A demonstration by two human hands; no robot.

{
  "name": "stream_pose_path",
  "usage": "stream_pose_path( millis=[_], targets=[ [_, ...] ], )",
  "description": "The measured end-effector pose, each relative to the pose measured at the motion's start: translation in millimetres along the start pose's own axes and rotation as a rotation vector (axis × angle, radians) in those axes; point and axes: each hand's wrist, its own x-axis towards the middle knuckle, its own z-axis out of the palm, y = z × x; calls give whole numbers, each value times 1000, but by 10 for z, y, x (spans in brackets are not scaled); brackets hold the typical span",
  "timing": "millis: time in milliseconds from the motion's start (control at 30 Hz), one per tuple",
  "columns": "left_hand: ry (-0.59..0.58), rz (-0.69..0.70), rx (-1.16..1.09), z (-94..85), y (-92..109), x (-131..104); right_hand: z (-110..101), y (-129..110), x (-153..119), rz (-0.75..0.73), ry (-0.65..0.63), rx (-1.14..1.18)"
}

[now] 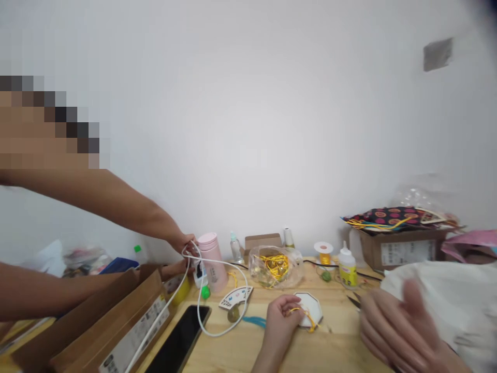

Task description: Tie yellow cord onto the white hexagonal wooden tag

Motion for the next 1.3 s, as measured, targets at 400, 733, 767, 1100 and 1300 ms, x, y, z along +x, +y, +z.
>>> stream_pose_path(
  millis=[400, 733, 767, 1100, 1300],
  targets=[
    [-44, 26, 63, -27, -26, 20, 117, 659, 197, 224, 467, -1118],
    [-114, 53, 215, -6, -56, -13, 24, 778, 218, 170, 447, -714],
    [-120, 59, 233, -3, -57, -12, 18, 798, 219, 167, 447, -702],
    [-125, 3, 268, -25, -52, 15, 6, 797, 227, 146, 453, -627],
    [-67, -12, 265, -41, -75, 37, 30, 750, 215, 149, 455, -625]
  ],
)
